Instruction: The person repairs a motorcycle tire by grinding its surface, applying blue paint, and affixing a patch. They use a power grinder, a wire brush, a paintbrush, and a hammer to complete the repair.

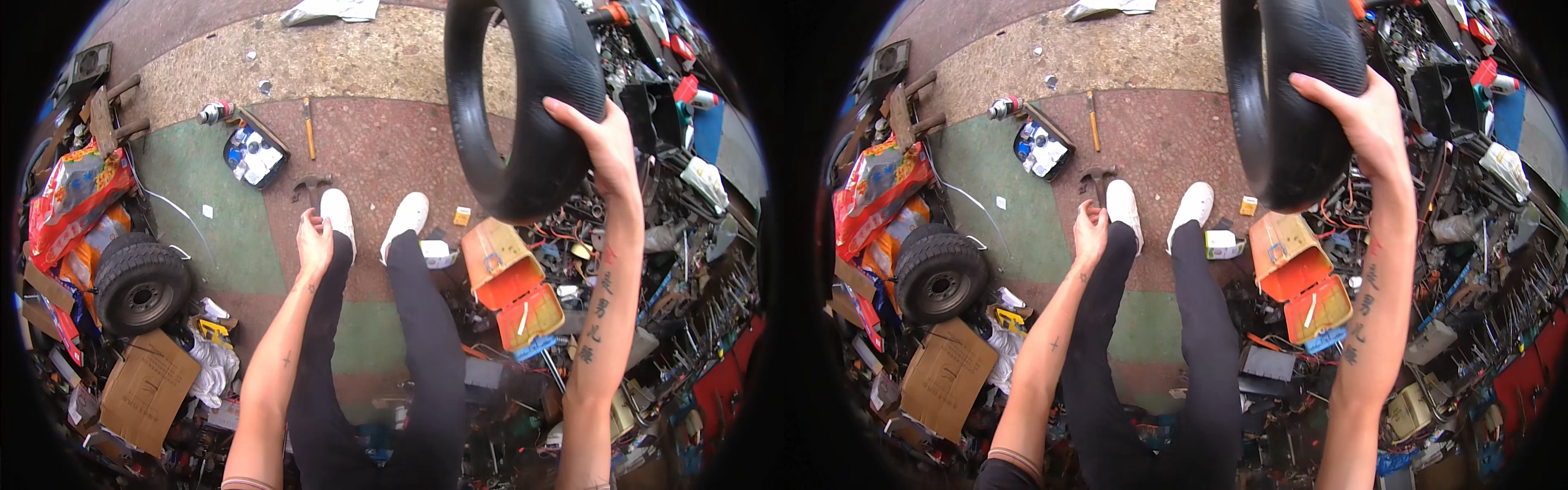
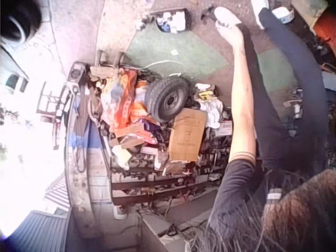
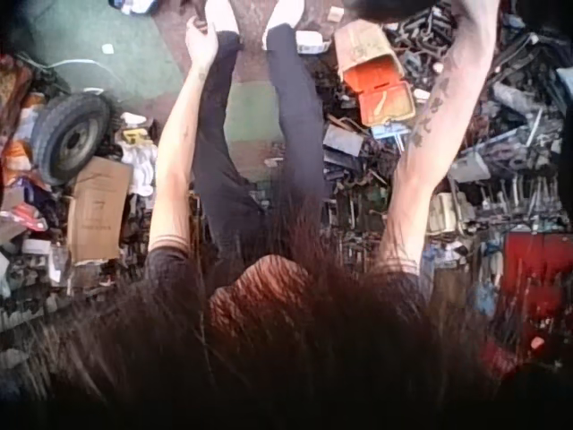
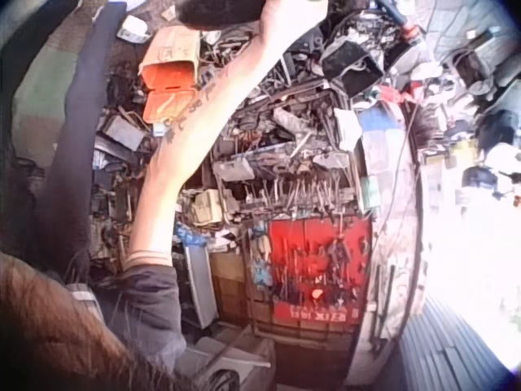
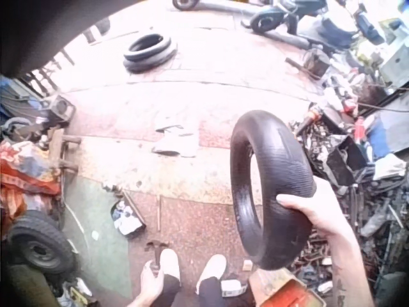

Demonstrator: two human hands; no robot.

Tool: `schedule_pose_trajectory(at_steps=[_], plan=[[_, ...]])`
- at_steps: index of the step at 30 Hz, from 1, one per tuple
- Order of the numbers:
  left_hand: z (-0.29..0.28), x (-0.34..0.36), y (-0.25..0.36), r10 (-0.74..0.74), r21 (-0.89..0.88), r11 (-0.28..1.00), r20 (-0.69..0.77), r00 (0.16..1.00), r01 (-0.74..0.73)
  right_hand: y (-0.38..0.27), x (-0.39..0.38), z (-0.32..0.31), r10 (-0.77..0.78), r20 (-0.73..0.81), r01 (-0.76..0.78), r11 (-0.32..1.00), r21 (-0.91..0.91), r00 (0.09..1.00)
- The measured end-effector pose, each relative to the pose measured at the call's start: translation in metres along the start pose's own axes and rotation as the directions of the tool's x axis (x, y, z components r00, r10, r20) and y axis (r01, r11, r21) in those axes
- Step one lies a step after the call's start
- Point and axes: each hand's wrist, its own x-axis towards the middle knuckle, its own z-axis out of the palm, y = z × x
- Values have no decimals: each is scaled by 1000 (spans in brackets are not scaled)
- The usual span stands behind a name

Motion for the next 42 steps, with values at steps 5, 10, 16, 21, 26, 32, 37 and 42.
schedule_pose_trajectory(at_steps=[5, 10, 16, 21, 26, 32, 37, 42], plan=[[9, 116, -18, 194, 202, 943, 314, 929, -265, 34, 14, 10, -33, 56, 37, 996, -87, 998], [28, 212, 2, 417, 571, 664, 252, 873, -482, 41, 25, -9, -85, 132, 80, 996, 48, 988], [76, 243, -49, 517, 430, 779, -28, 855, -457, 28, -13, -5, -379, -22, 291, 745, -600, 925], [83, 238, -77, 530, 463, 795, -216, 820, -392, 54, -28, 46, -608, -180, 242, 545, -803, 773], [105, 250, -89, 463, 348, 870, -335, 821, -349, 64, -36, 99, -650, -405, 93, 591, -801, 643], [119, 274, -94, 513, 304, 857, -423, 747, -416, 79, -59, 122, -799, -237, 283, 447, -849, 552], [109, 286, -116, 274, -180, 924, -302, 913, -337, 76, -61, 89, -827, 76, 534, 287, -796, 557], [57, 215, -58, 270, -566, 757, -185, 945, -327, 68, -55, 68, -786, 259, 626, 199, -754, 562]])
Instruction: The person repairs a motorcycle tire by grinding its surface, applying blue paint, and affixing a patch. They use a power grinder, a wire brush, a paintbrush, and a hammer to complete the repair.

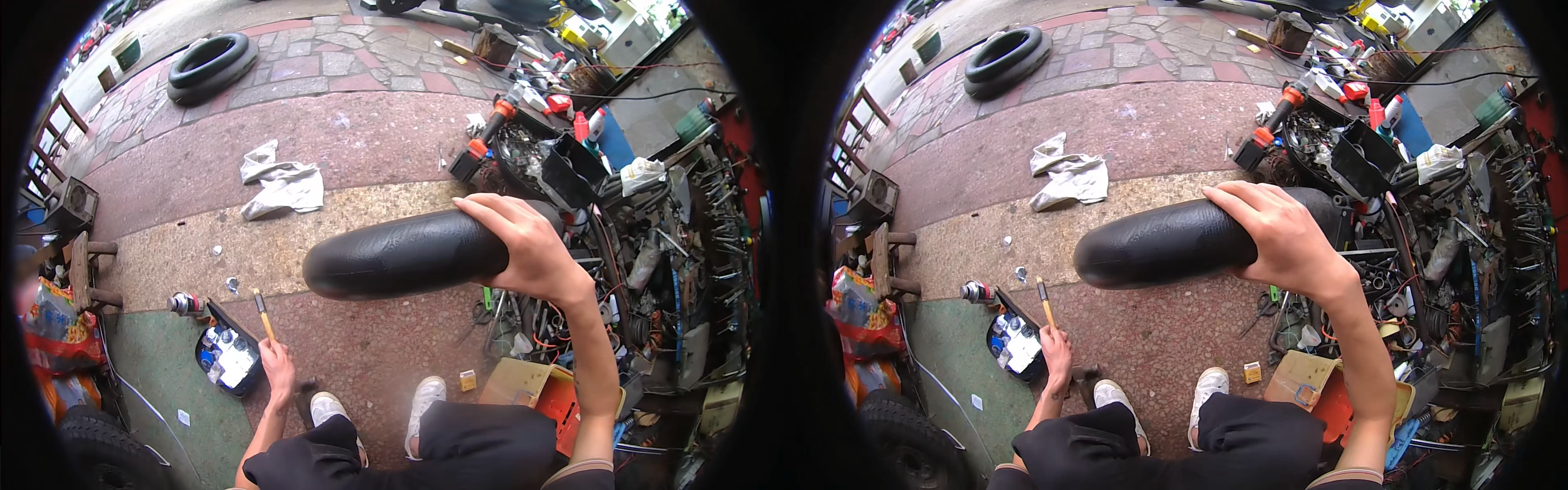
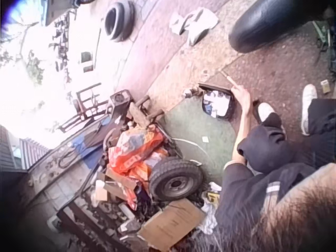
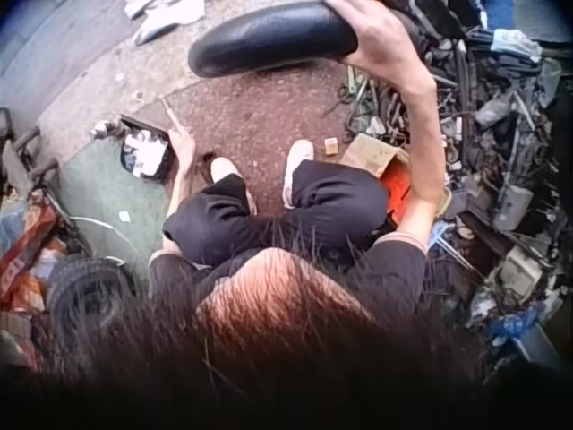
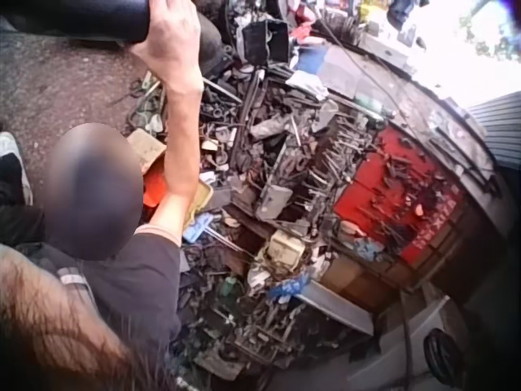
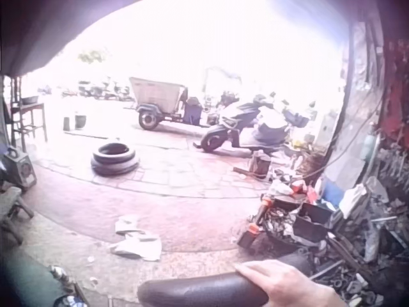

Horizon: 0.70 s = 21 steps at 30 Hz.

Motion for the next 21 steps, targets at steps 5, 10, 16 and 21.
schedule_pose_trajectory(at_steps=[5, 10, 16, 21], plan=[[-11, -30, 121, 255, -291, 921, -52, 966, -259, -13, 19, 6, -22, -15, 21, 999, -35, 1000], [14, -61, 197, 501, -256, 836, -6, 865, -486, -20, 35, 21, -1, -92, -14, 987, -159, 996], [46, -82, 244, 702, -48, 712, 60, 710, -700, -33, 53, 35, -3, -107, -17, 982, -186, 994], [63, -84, 244, 665, -9, 744, 115, 738, -668, -35, 55, 45, -4, -161, -27, 981, -192, 987]])
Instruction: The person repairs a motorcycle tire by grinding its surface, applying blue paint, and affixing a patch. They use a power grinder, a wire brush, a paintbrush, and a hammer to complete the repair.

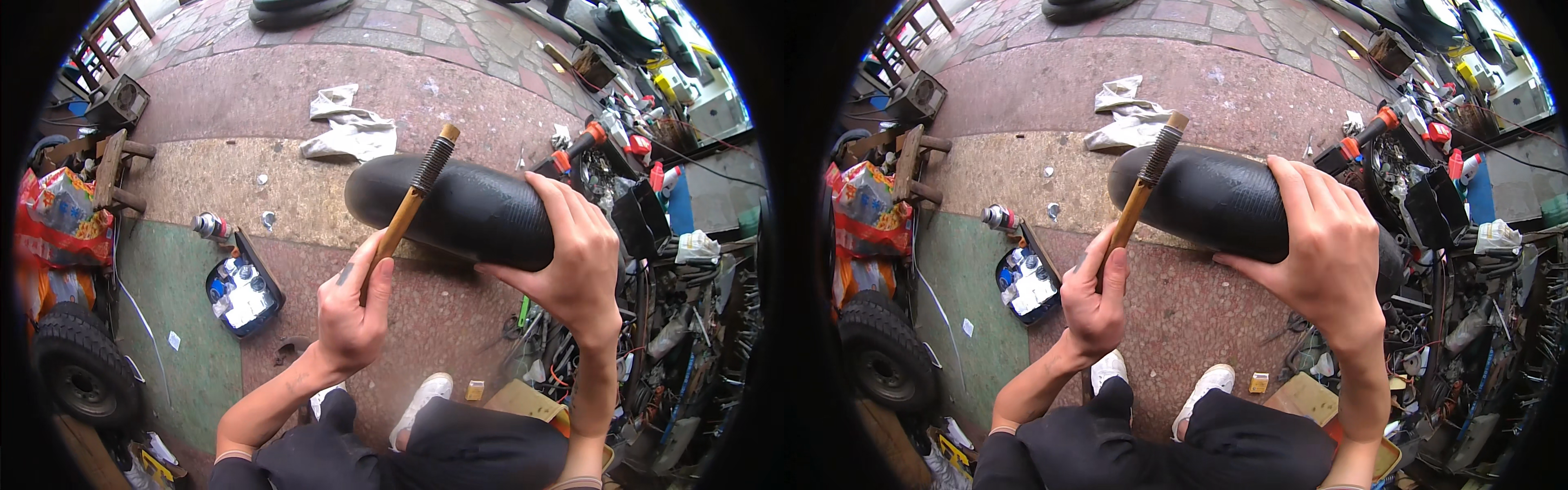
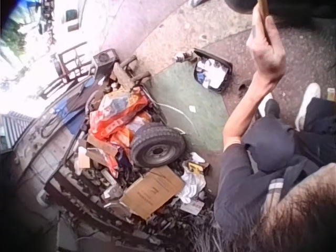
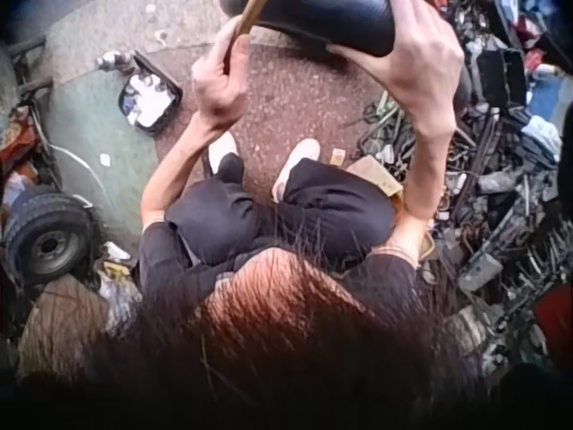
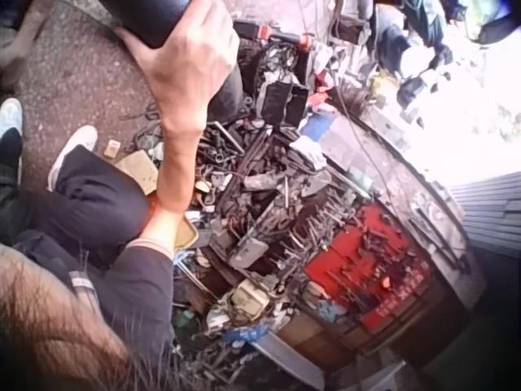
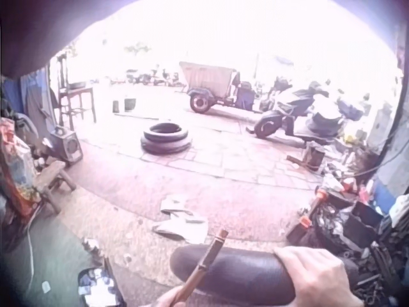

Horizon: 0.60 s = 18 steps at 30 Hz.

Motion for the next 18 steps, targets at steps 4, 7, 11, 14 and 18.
schedule_pose_trajectory(at_steps=[4, 7, 11, 14, 18], plan=[[-1, -4, 1, 8, 26, 1000, 6, 1000, -9, 0, 2, -1, 8, -59, -8, 1000, -11, 998], [2, 4, 2, 40, 51, 998, 13, 999, -40, -2, 0, 3, 21, -50, -21, 1000, 0, 999], [-4, -3, -2, 56, 107, 993, 20, 998, -58, -3, 3, 5, 23, -61, -23, 1000, 14, 998], [-7, 0, -1, 68, 114, 991, 32, 997, -71, -6, 4, 6, 15, -61, -15, 1000, 5, 998], [-9, 1, 0, 54, 113, 992, 44, 998, -58, -4, 6, 8, 16, -75, -16, 1000, -2, 997]])
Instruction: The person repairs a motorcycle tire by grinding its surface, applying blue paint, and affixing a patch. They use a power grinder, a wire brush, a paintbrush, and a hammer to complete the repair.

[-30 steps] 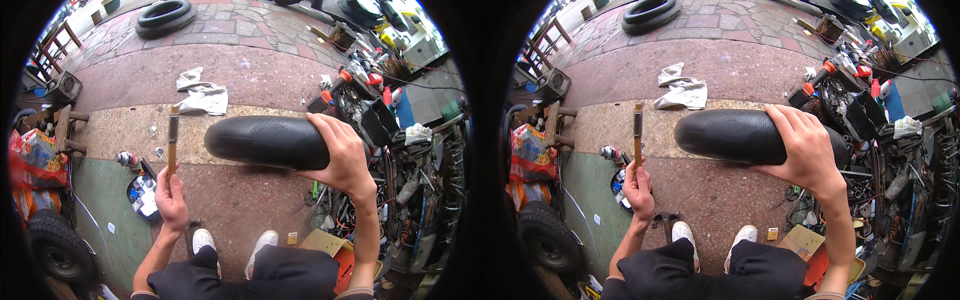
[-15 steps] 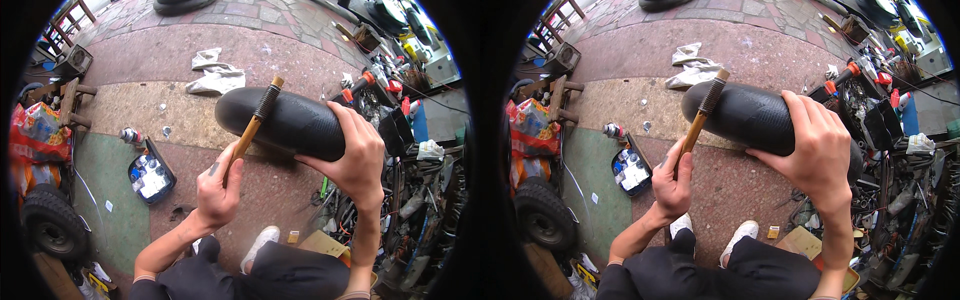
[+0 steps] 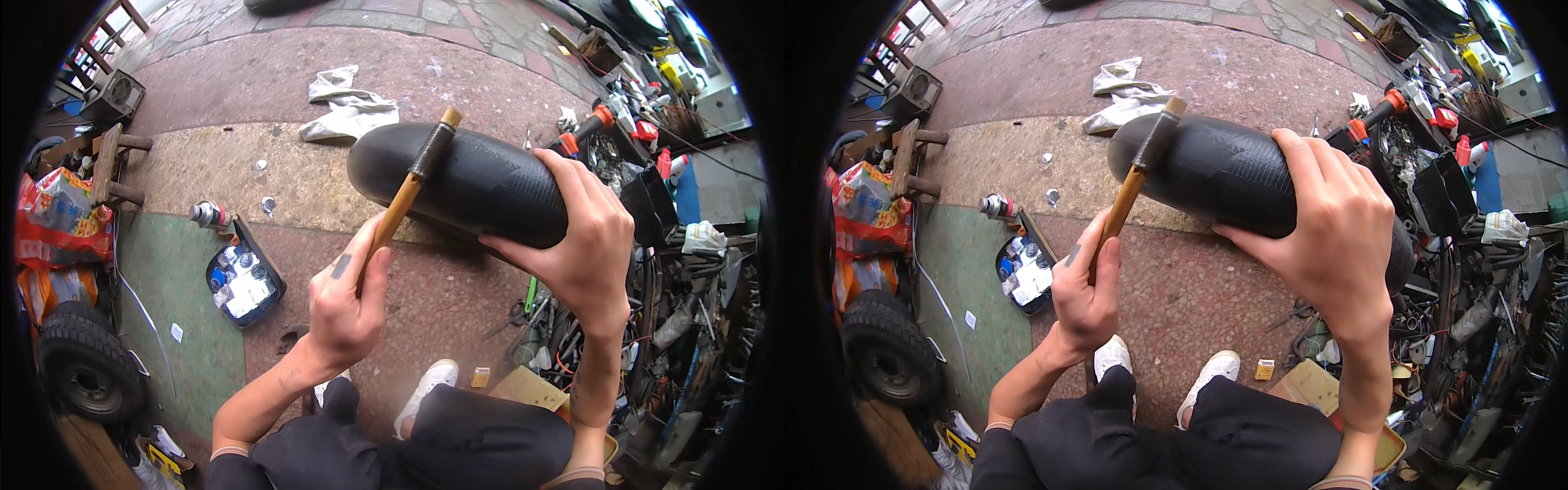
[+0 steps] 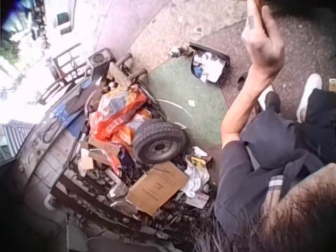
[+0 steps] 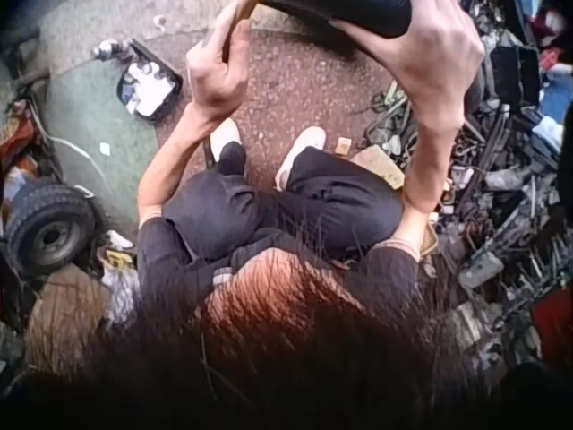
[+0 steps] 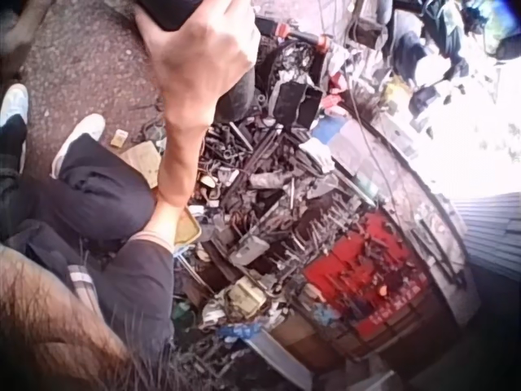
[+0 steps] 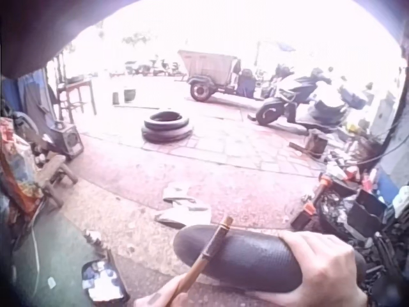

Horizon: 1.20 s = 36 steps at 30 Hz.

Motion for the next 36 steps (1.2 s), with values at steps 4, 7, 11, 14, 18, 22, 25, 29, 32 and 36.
schedule_pose_trajectory(at_steps=[4, 7, 11, 14, 18, 22, 25, 29, 32, 36], plan=[[0, 1, -1, -71, -36, 997, 0, 997, 71, -11, -1, 2, 25, 24, -26, 1000, 3, 999], [4, 9, -3, 2, -12, 1000, -16, 1000, -2, -7, 4, 3, 28, 12, -28, 999, 18, 1000], [-2, -3, -4, -116, -22, 993, 3, 993, 117, -15, 1, 7, -21, -21, 21, 1000, -1, 1000], [0, 7, -4, -47, -9, 999, 11, 999, 47, -11, 3, 5, 35, -8, -35, 999, -8, 999], [-5, -4, -9, -24, 3, 1000, -9, 1000, 24, -15, 4, 9, 29, -8, -29, 999, -18, 1000], [0, 7, -10, -14, -29, 999, 4, 1000, 14, -11, 7, 7, 22, -8, -22, 1000, -12, 1000], [0, -4, -16, -53, -64, 997, -21, 998, 51, -16, 5, 7, 9, -3, -9, 1000, -21, 1000], [3, 11, -10, 10, -25, 1000, -10, 1000, -10, -15, 9, 7, 32, 6, -32, 999, 6, 999], [-1, -9, -15, -67, -46, 997, -28, 997, 65, -22, 7, 11, -4, -36, 4, 1000, -4, 999], [5, 9, -7, -21, -47, 999, -8, 1000, 21, -13, 8, 6, 84, 17, -84, 996, 0, 996]])
